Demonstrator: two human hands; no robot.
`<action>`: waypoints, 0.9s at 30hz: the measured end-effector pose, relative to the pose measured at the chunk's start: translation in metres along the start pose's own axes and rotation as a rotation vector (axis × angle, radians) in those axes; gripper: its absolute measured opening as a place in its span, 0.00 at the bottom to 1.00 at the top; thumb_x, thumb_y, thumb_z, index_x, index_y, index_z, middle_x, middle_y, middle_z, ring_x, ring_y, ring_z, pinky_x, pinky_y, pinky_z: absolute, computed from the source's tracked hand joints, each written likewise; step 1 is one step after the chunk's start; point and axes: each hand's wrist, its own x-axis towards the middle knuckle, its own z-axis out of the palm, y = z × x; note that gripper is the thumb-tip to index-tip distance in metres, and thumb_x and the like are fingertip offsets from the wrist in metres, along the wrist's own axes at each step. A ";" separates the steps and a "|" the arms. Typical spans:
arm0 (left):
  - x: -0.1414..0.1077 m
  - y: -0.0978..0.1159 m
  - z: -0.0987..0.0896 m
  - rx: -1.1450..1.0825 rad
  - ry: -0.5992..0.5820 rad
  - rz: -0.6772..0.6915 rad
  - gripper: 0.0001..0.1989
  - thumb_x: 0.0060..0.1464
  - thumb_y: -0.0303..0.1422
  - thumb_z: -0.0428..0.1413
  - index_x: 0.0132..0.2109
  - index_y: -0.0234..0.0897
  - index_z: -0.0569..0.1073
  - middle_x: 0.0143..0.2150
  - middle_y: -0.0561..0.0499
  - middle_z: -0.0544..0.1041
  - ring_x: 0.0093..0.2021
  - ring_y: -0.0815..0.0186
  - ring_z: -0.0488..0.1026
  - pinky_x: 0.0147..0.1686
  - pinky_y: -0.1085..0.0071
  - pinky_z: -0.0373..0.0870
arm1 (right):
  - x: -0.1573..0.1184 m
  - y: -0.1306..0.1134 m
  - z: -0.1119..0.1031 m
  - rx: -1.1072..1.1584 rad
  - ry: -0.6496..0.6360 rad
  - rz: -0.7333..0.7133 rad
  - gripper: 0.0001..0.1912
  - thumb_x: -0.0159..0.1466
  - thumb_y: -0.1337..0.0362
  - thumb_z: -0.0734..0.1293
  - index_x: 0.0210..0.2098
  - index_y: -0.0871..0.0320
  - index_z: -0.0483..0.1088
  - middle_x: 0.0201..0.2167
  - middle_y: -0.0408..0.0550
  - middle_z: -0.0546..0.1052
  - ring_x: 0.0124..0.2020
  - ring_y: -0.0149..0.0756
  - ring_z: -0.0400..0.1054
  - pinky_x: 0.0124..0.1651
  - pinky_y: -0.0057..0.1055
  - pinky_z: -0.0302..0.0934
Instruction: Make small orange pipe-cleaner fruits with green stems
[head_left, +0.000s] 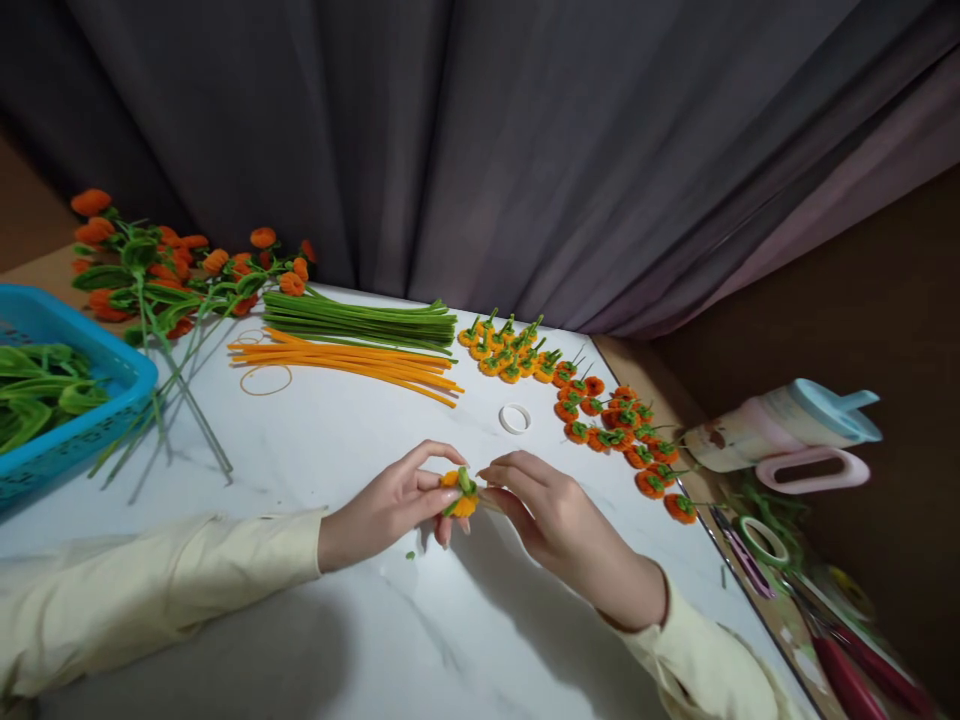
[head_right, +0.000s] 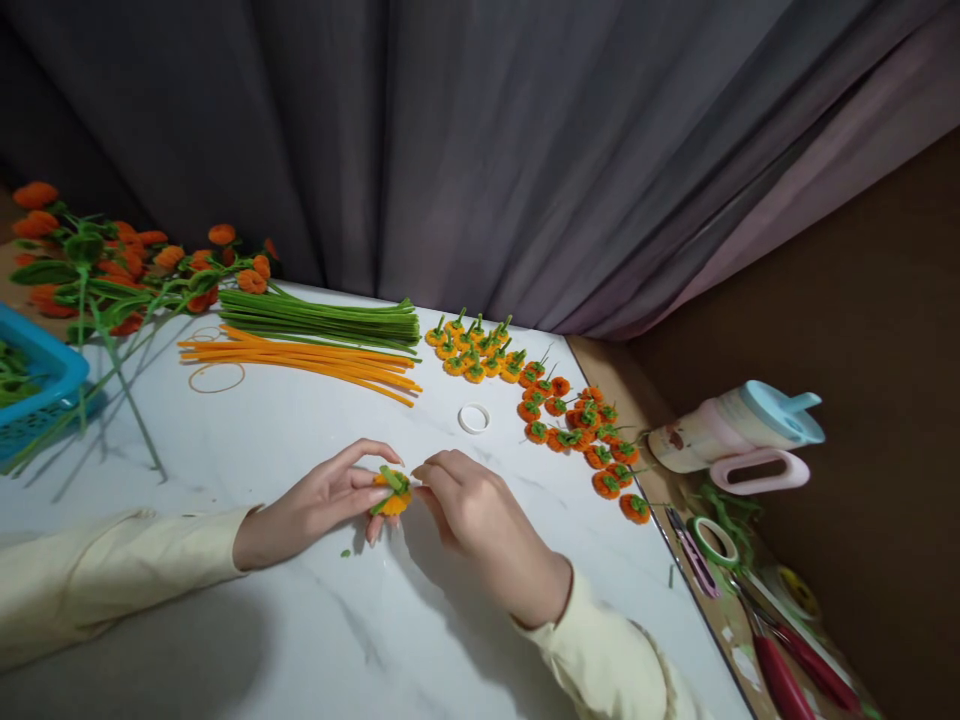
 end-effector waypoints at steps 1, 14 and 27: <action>0.000 0.000 0.000 0.002 -0.002 -0.001 0.14 0.57 0.38 0.51 0.46 0.36 0.59 0.29 0.52 0.72 0.26 0.70 0.69 0.28 0.72 0.64 | -0.004 -0.001 0.003 -0.049 0.026 -0.036 0.09 0.64 0.73 0.57 0.40 0.65 0.67 0.33 0.54 0.72 0.33 0.36 0.66 0.33 0.31 0.63; -0.003 -0.002 0.000 -0.016 -0.050 0.014 0.11 0.58 0.37 0.52 0.36 0.35 0.60 0.29 0.53 0.71 0.28 0.70 0.69 0.31 0.70 0.63 | -0.012 -0.012 0.013 -0.474 0.061 -0.355 0.16 0.64 0.77 0.52 0.36 0.72 0.71 0.32 0.60 0.73 0.36 0.43 0.66 0.35 0.37 0.66; 0.004 0.002 -0.007 0.500 0.012 0.121 0.13 0.61 0.36 0.45 0.46 0.34 0.68 0.33 0.48 0.76 0.32 0.67 0.73 0.33 0.71 0.69 | -0.022 0.005 0.018 -0.627 0.092 -0.464 0.16 0.64 0.77 0.53 0.41 0.73 0.70 0.36 0.64 0.74 0.39 0.45 0.67 0.36 0.41 0.67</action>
